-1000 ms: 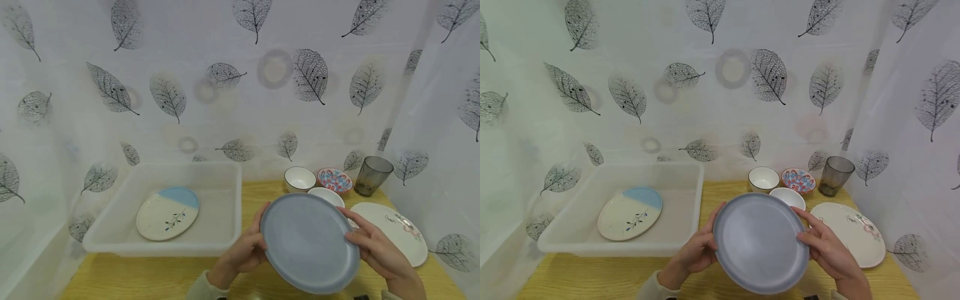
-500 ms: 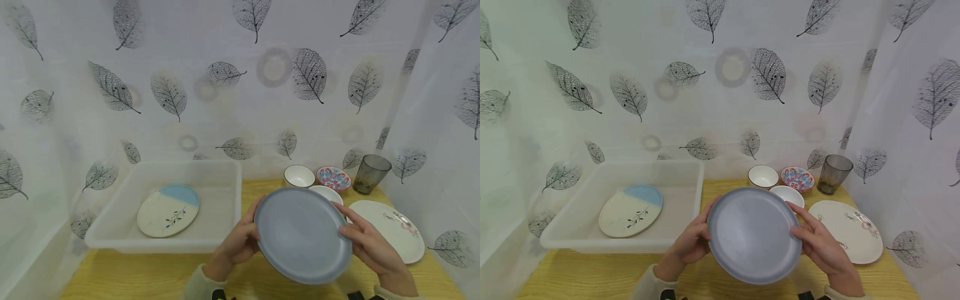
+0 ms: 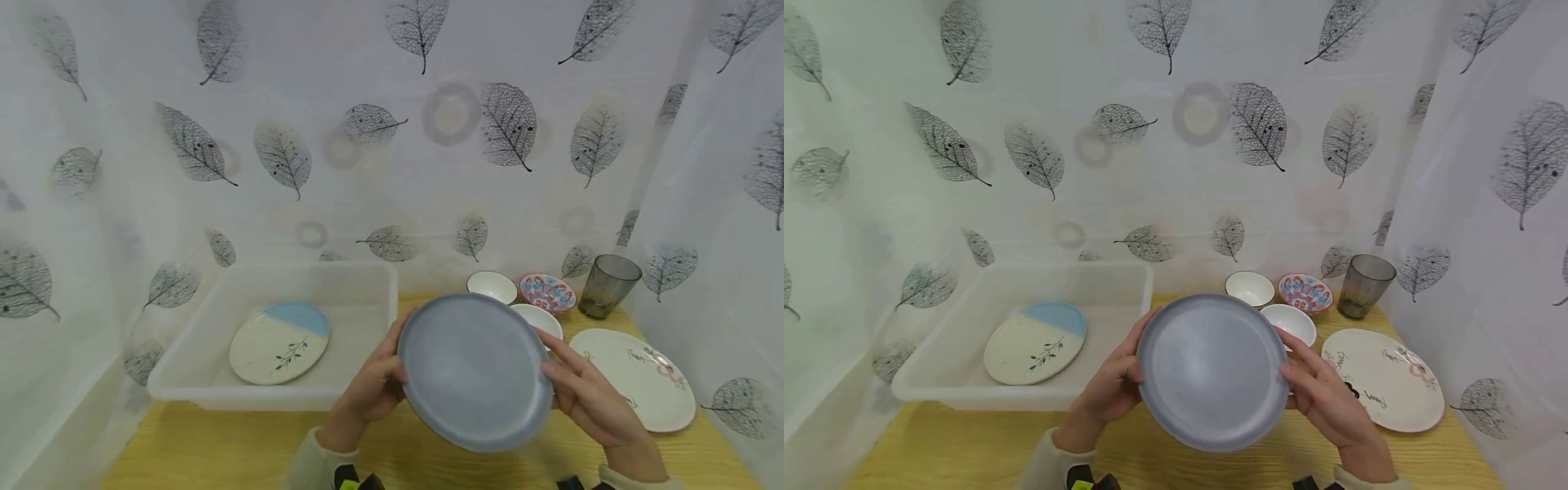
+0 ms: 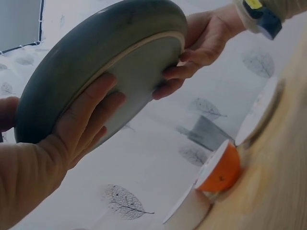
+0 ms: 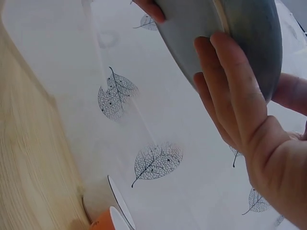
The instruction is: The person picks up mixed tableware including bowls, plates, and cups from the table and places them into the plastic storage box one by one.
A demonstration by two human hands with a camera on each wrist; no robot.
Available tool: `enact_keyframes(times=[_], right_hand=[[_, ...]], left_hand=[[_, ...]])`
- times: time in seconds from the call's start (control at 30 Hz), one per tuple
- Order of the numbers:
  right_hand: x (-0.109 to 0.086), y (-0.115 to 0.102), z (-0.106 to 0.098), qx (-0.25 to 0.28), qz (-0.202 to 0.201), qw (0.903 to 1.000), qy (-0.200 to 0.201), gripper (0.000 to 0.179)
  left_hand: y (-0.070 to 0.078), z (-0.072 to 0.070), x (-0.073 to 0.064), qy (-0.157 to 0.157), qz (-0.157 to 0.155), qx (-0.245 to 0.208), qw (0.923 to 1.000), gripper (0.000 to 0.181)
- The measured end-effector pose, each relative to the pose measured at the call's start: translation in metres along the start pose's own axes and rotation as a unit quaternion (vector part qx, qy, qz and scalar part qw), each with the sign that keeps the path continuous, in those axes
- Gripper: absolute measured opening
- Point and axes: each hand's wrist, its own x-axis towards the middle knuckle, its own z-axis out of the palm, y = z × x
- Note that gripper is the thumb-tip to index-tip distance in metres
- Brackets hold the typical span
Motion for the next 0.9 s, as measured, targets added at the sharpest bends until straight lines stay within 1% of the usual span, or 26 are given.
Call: enact_keyframes(times=[0.13,0.23,0.37,0.43,0.53,0.6,0.7,0.77,0.83,0.9], right_hand=[[0.005,0.003,0.005,0.003,-0.008,0.9998,-0.018,0.056],[0.008,0.006,0.010,-0.001,-0.008,0.9998,-0.021,0.056],[0.012,0.009,0.014,-0.005,-0.001,0.9997,-0.022,0.054],[0.015,0.012,0.015,-0.001,0.004,0.9995,-0.031,0.054],[0.020,0.017,0.018,-0.012,0.015,0.9993,-0.033,0.053],[0.023,0.021,0.020,-0.034,0.020,0.9989,-0.023,0.051],[0.029,0.027,0.024,-0.094,0.039,0.9948,0.007,0.047],[0.034,0.034,0.028,-0.139,0.058,0.9879,0.034,0.043],[0.041,0.041,0.033,-0.182,0.081,0.9781,0.062,0.041],[0.047,0.048,0.038,-0.211,0.102,0.9685,0.083,0.044]], left_hand=[[0.006,-0.006,-0.005,0.006,0.015,0.003,0.9999,0.105],[0.012,-0.011,-0.009,0.016,0.029,0.001,0.9994,0.106],[0.022,-0.018,-0.013,0.021,0.059,-0.009,0.9980,0.106],[0.028,-0.022,-0.016,0.023,0.074,-0.017,0.9969,0.105],[0.038,-0.028,-0.021,0.032,0.097,-0.022,0.9945,0.103],[0.044,-0.032,-0.025,0.039,0.113,-0.022,0.9926,0.102],[0.054,-0.039,-0.032,0.046,0.138,-0.022,0.9891,0.101],[0.060,-0.044,-0.036,0.053,0.154,-0.021,0.9865,0.100],[0.066,-0.049,-0.041,0.055,0.171,-0.029,0.9833,0.099],[0.071,-0.054,-0.046,0.056,0.188,-0.046,0.9795,0.098]])
